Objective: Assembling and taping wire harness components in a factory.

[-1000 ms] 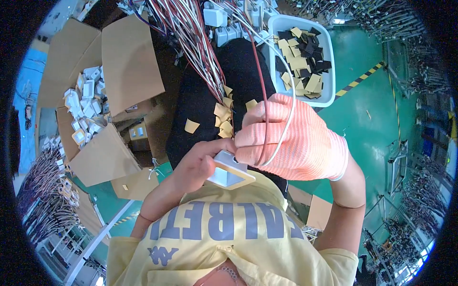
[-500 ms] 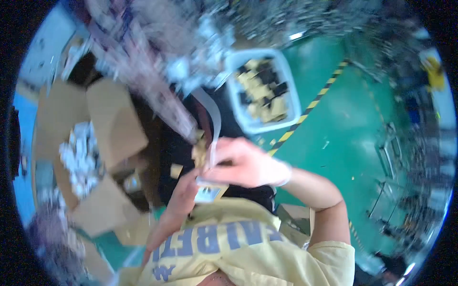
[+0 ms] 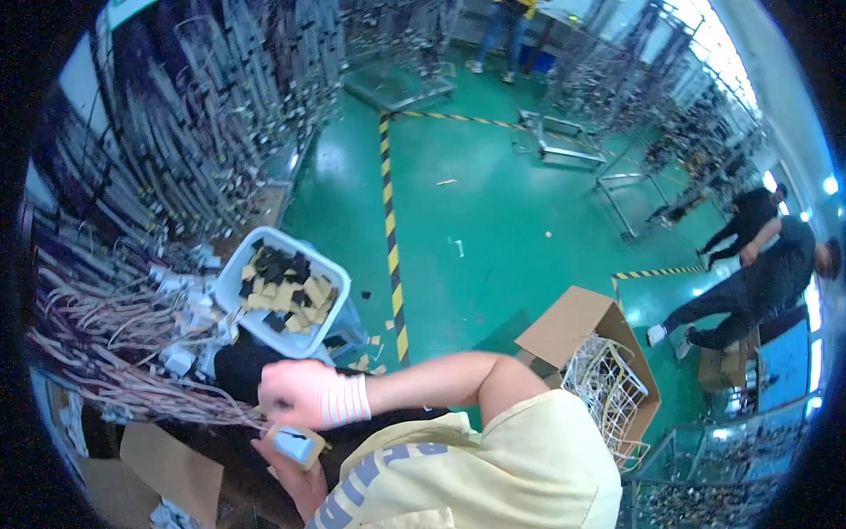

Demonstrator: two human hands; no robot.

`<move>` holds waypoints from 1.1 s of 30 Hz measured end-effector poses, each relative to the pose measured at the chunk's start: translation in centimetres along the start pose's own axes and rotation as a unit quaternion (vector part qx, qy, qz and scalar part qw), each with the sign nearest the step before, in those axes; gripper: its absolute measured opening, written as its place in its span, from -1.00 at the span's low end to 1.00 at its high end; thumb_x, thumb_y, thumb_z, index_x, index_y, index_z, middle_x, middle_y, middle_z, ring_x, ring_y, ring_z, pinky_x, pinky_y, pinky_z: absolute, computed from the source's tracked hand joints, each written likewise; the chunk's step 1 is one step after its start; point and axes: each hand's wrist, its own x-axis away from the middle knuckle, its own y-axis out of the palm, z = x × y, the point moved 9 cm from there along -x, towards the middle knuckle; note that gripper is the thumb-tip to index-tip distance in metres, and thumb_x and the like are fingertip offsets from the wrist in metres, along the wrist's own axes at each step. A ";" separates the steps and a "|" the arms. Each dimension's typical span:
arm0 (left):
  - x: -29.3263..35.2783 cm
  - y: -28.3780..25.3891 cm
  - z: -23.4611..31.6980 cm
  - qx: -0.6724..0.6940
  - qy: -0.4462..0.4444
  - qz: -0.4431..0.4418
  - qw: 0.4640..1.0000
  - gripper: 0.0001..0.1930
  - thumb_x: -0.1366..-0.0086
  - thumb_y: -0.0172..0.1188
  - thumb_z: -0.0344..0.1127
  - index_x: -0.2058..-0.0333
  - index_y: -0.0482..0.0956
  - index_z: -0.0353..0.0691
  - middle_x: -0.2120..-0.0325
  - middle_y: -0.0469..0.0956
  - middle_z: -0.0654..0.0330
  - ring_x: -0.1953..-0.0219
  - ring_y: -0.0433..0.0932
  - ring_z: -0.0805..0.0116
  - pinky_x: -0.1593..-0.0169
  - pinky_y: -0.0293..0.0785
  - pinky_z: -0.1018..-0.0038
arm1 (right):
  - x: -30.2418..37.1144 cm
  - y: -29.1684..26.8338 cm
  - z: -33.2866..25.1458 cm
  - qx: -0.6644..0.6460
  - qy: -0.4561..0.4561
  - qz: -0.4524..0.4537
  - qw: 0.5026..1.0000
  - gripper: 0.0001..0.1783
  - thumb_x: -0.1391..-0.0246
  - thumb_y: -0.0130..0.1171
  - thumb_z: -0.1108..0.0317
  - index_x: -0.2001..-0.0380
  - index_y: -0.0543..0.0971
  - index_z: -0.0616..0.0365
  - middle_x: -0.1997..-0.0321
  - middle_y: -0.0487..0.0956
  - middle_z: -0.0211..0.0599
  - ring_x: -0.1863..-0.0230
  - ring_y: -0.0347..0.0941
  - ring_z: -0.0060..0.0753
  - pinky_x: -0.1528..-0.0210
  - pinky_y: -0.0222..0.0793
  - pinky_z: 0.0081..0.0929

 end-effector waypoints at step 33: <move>-5.1 -8.5 -2.7 0.113 -0.071 0.197 0.971 -0.51 -0.42 -0.17 -0.09 -0.14 0.24 -0.36 -0.05 0.35 0.07 -0.09 0.32 0.26 -0.16 0.26 0.31 | -0.4 7.8 0.0 -0.258 -0.085 -0.156 0.950 -0.82 0.04 0.14 0.46 0.32 0.50 0.29 0.36 0.49 -0.19 0.31 0.47 -0.26 0.27 0.43 -0.38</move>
